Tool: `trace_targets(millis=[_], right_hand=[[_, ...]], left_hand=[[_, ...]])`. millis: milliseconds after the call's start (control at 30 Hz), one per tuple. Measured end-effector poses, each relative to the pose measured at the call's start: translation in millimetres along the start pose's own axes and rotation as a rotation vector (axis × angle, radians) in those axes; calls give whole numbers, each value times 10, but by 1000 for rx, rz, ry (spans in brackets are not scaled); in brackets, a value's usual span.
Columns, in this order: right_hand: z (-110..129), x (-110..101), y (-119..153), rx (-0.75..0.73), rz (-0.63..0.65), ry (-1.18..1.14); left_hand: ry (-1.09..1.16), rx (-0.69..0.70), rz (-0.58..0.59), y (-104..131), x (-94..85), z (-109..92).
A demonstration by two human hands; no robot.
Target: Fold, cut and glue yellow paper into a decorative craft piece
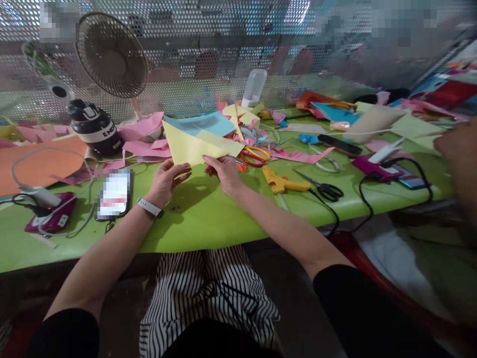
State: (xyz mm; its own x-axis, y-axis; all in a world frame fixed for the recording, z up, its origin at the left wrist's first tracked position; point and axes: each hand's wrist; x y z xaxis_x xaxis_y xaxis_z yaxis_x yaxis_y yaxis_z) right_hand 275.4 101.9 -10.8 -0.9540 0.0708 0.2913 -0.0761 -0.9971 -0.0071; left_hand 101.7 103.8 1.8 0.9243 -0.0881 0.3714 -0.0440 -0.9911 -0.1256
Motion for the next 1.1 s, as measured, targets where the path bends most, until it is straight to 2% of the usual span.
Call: trace_targets(millis=[200,467,667,1100], right_hand=[[32,-22,15,120,135,108],[39,-32,2,120,134,169],[47,-80,-30,183,218,141],[117,-60,1,195,233,122]], left_hand=[[-43,-16,23,19,13,6],[-145,-40,100,35,13,-73],[-144,-25,110,31,-5,-93],[-140,-11,131,23,-8,-108]])
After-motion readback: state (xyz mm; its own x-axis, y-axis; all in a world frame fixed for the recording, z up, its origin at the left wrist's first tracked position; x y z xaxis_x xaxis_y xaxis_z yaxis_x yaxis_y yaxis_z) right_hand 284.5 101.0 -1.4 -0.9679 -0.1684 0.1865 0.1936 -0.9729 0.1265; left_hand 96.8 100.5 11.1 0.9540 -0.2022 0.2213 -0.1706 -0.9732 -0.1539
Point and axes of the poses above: each hand's wrist, its own y-axis away from the middle knuckle, its own x-axis out of the palm, z = x × y, and after that the axes turned 8 degrees about x, right-handed
